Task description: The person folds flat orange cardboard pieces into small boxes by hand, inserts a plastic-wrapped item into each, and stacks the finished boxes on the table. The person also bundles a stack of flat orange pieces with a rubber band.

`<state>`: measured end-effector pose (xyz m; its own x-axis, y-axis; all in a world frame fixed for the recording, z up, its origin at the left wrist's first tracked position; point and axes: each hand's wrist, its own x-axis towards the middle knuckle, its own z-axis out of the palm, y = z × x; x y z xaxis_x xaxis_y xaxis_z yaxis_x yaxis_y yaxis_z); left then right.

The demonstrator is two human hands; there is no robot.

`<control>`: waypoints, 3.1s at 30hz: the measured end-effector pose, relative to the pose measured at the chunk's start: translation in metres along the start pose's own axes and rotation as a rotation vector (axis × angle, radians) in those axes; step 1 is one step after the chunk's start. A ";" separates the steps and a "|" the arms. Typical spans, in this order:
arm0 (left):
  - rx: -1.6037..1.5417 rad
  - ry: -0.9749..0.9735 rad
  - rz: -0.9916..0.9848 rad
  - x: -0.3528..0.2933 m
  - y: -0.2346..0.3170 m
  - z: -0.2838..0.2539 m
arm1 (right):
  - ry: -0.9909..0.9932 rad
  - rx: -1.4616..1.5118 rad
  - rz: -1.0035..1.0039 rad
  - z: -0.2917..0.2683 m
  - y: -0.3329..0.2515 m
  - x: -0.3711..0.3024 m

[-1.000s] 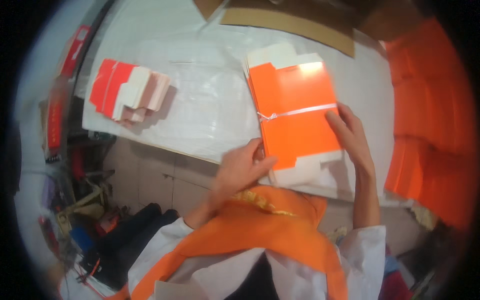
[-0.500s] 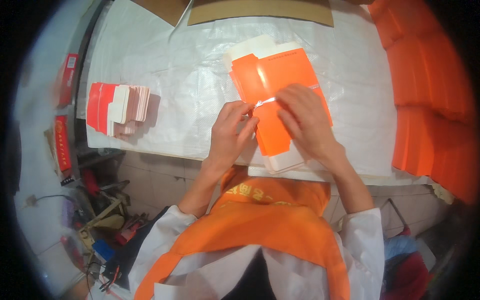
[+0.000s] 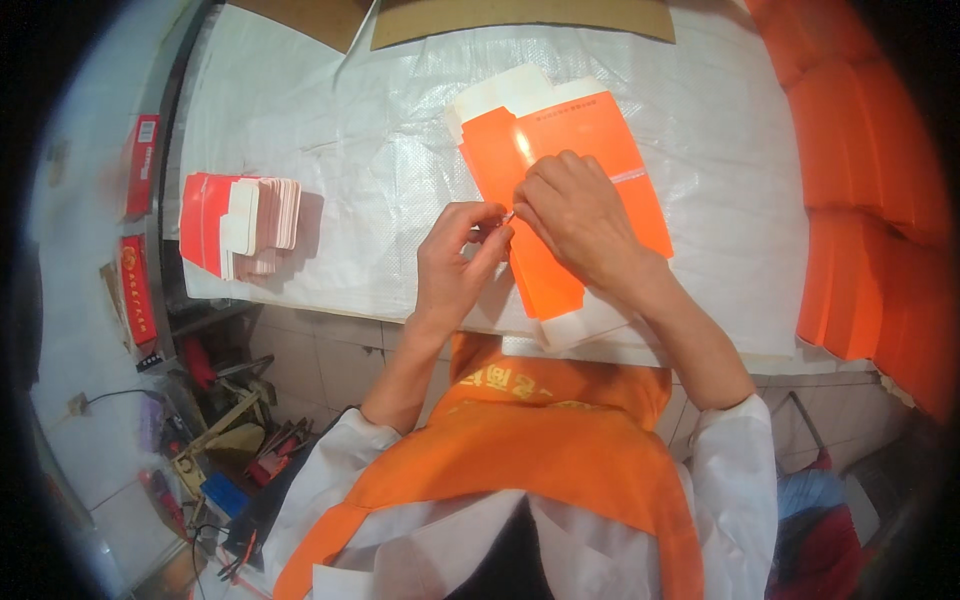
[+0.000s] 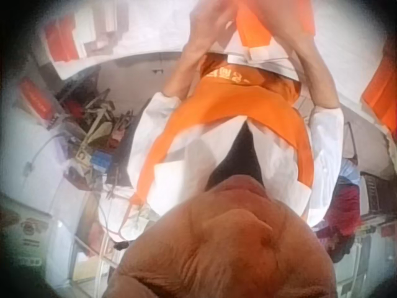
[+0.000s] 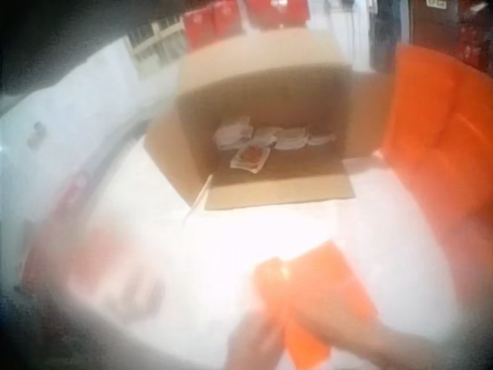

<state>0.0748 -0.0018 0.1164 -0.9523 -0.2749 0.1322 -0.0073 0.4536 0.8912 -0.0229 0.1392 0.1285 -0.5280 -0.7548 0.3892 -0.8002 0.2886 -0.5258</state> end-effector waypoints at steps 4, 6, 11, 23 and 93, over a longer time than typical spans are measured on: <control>0.111 0.037 0.080 0.002 0.000 0.004 | -0.016 -0.004 0.011 0.001 0.000 0.001; 0.183 0.088 0.165 0.003 -0.001 0.007 | -0.020 0.001 0.017 0.001 0.000 0.001; 0.325 0.077 0.249 0.008 0.005 0.005 | -0.021 0.072 0.029 -0.001 0.002 0.002; 0.518 0.097 0.409 0.019 -0.001 0.004 | 0.003 0.147 0.061 -0.001 0.006 -0.002; -0.598 -0.194 -0.219 -0.065 -0.035 0.008 | 0.282 1.034 0.933 -0.018 0.013 -0.055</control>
<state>0.1341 0.0069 0.0736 -0.9861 -0.1241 -0.1102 -0.0898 -0.1589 0.9832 -0.0096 0.1950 0.1144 -0.8746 -0.3538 -0.3317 0.3681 -0.0392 -0.9289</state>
